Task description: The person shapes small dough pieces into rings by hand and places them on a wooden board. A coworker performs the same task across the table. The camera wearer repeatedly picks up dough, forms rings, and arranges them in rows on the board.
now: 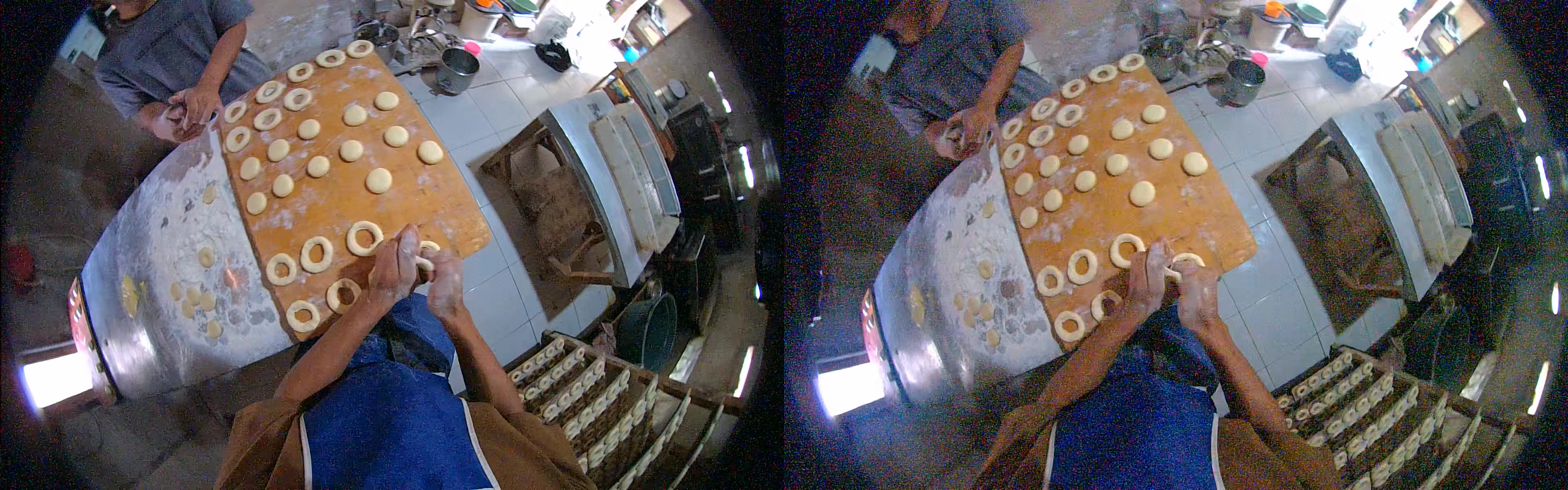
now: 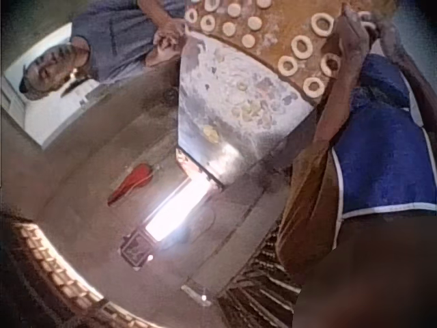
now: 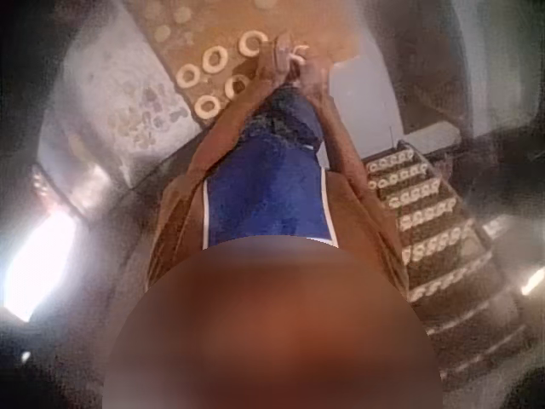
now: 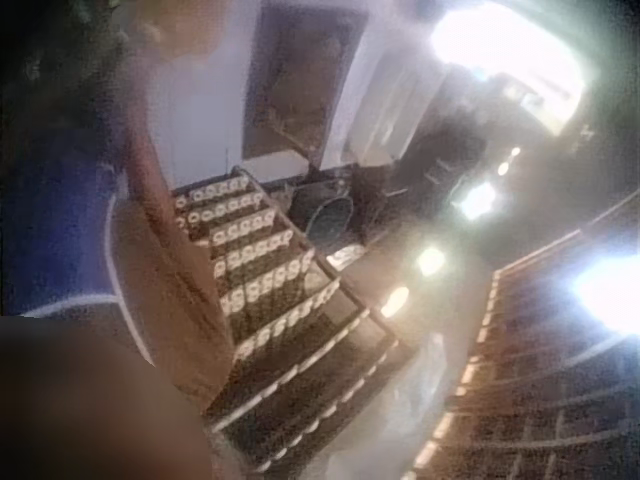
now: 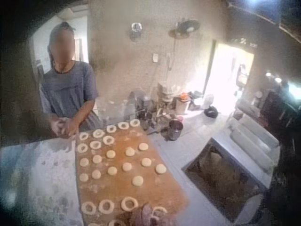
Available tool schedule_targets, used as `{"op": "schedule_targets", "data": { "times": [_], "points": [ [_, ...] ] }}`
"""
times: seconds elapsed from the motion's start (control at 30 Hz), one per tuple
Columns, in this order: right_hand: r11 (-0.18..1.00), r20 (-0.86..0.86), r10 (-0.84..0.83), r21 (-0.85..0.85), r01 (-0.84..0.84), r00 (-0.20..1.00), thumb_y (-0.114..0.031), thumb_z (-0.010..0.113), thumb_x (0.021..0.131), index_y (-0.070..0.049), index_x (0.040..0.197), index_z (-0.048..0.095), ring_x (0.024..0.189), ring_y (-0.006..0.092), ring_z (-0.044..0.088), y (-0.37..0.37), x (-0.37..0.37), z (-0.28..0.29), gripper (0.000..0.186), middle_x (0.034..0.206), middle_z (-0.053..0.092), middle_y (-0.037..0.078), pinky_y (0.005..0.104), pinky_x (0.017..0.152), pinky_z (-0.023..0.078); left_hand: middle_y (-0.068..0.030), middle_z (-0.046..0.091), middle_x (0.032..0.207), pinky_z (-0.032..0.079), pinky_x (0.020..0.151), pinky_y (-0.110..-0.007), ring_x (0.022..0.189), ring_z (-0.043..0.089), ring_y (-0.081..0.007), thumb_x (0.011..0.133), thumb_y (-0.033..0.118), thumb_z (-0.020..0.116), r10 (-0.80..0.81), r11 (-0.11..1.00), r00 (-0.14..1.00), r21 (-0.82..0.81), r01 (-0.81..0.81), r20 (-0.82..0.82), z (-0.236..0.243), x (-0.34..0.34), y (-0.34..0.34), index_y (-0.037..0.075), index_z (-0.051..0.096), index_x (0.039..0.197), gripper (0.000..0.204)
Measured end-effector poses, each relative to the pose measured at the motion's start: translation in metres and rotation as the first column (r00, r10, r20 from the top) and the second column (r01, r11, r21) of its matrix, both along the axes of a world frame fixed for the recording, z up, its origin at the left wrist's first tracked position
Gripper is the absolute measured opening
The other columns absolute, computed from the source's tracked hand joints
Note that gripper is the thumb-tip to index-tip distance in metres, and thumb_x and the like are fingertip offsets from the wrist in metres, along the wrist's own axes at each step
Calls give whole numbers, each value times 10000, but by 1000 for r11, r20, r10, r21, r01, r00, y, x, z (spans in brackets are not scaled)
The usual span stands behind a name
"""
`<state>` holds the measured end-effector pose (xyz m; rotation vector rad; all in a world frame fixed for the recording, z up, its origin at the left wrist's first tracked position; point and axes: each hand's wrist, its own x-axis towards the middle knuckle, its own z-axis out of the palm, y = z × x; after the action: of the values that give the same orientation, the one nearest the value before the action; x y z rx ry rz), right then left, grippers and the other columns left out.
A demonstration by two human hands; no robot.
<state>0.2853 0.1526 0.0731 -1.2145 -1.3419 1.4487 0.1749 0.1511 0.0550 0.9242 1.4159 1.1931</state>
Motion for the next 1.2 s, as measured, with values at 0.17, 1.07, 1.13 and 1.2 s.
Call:
{"op": "schedule_targets", "data": {
  "times": [0.17,1.07,1.13,1.2],
  "points": [
    [944,137,36,320,-78,990,-263,623,877,18,872,656,648,113,490,27,58,56,283,683,535,7,294,615,403,-45,437,717,385,613,-311,683,424,-143,1020,327,342,-54,935,931,346,-80,362,19,43,21,45,451,785,383],
    [863,500,-492,384,327,712,-84,693,857,-9,1279,439,1090,224,477,43,97,-68,499,1165,489,114,345,936,427,-143,651,948,459,840,-476,906,609,-351,846,179,645,204,979,419,180,-96,-885,22,-108,-87,76,657,957,152],
    [837,379,-523,395,378,763,-92,664,878,-16,1288,432,1043,218,466,36,105,-77,477,1137,482,104,346,940,413,-141,629,1007,423,894,-477,962,582,-342,793,258,693,216,885,189,110,-453,-958,8,-172,-148,102,631,1050,307],
    [843,369,-501,412,345,783,-98,656,883,-15,1289,427,1035,208,458,28,98,-66,473,1136,481,105,336,904,424,-139,652,1052,428,923,-469,1028,579,-341,812,217,679,-1,642,106,-82,-762,-994,-31,-247,-226,92,667,1046,265]
  ]
}}
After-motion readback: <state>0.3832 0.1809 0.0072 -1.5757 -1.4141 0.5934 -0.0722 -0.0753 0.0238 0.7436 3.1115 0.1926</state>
